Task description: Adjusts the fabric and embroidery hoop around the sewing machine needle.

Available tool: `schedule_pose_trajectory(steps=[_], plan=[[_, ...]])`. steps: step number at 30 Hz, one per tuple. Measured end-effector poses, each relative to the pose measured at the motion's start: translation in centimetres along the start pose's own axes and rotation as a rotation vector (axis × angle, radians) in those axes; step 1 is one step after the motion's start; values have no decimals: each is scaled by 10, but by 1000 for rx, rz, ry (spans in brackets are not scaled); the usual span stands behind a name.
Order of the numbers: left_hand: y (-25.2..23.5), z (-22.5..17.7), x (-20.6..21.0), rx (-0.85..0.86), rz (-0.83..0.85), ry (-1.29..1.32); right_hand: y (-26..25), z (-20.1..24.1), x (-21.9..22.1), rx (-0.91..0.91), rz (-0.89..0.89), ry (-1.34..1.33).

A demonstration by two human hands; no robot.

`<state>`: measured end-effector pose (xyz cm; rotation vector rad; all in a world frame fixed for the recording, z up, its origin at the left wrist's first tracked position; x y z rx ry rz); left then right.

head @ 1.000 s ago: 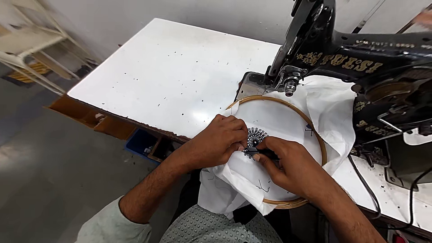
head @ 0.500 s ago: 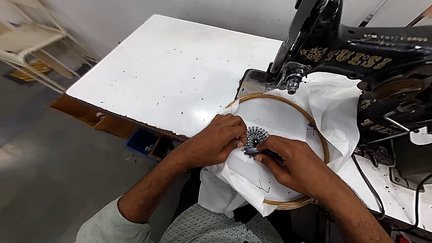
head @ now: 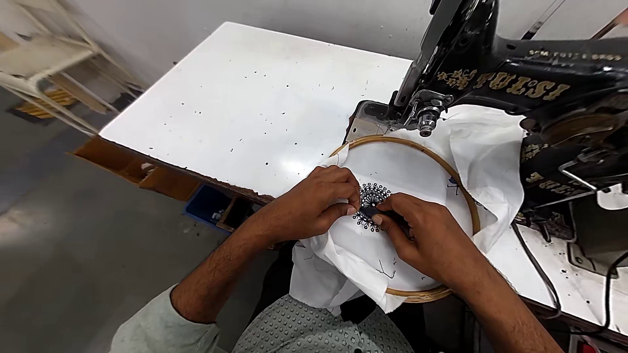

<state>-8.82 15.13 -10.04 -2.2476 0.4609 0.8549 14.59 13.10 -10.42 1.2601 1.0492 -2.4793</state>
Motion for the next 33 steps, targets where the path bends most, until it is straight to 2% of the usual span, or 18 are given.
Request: schedule_pose_trajectory(steps=[4, 9, 15, 20, 25, 29, 33], plan=[[4, -15, -1, 54, 43, -82, 10, 4, -10, 146, 67, -6], [3, -23, 10, 124, 23, -213, 13, 8, -10, 112, 86, -34], [0, -24, 12, 116, 40, -239, 10, 9, -5, 50, 39, -82], [2, -26, 8, 76, -2, -224, 16, 7, -14, 128, -24, -5], [-3, -49, 14, 168, 59, -459, 29, 10, -18, 265, 21, 17], [-13, -62, 23, 231, 187, -621, 31, 13, -15, 271, 36, -24], [-13, -49, 22, 174, 241, -530, 29, 14, -13, 261, 40, -50]])
Point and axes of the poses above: each hand's wrist, its own y-axis away from the middle knuckle, its own x-axis out of the palm, z = x × y, the point moved 2 cm from there along -y, towards the middle knuckle, and after that the axes turned 13 degrees about -z, right-handed, at the moved point
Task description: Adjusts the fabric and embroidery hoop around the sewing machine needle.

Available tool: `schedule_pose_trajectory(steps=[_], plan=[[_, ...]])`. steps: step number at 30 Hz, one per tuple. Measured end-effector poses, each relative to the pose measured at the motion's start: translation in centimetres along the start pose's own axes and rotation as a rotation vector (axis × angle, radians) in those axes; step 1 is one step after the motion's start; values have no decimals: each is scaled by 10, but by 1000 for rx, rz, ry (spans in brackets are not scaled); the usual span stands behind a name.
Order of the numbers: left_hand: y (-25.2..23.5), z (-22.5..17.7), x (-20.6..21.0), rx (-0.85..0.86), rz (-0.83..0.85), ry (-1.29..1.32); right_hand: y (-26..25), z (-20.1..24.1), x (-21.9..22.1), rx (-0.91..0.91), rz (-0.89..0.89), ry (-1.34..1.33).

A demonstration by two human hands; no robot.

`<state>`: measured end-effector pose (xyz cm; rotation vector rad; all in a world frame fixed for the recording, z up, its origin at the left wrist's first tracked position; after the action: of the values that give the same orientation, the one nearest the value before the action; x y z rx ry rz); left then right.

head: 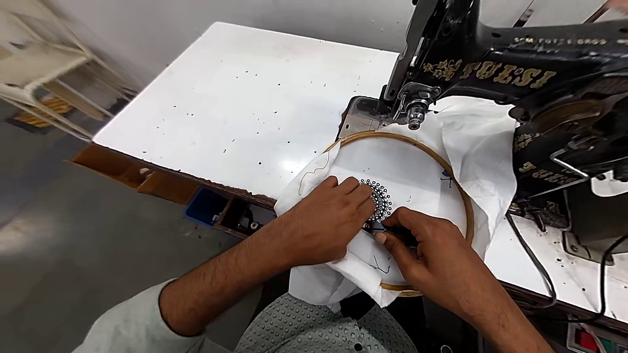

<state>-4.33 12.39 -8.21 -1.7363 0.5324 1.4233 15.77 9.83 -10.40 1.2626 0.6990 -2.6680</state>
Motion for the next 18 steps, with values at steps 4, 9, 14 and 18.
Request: schedule_pose_trajectory(steps=[4, 9, 14, 18], plan=[[6, 7, 4, -14, -36, 62, -2, 3, 3, -70, -12, 13], [8, 7, 4, -45, -43, 110, -2, 6, 4, -76, -62, 20], [10, 11, 4, -49, -54, 169, -2, 9, 7, -14, -11, 6], [9, 15, 4, -46, -72, 231, -7, 15, 9, -74, -53, 16]])
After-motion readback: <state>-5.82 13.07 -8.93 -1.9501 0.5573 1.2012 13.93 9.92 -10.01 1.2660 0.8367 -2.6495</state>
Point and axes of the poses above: each hand's wrist, its own y-axis away from the middle knuckle, its own x-axis out of the palm, z = x × y, the point moved 2 cm from there along -y, towards the middle knuckle, and after that the axes turned 13 degrees about -z, right-handed, at the moved point
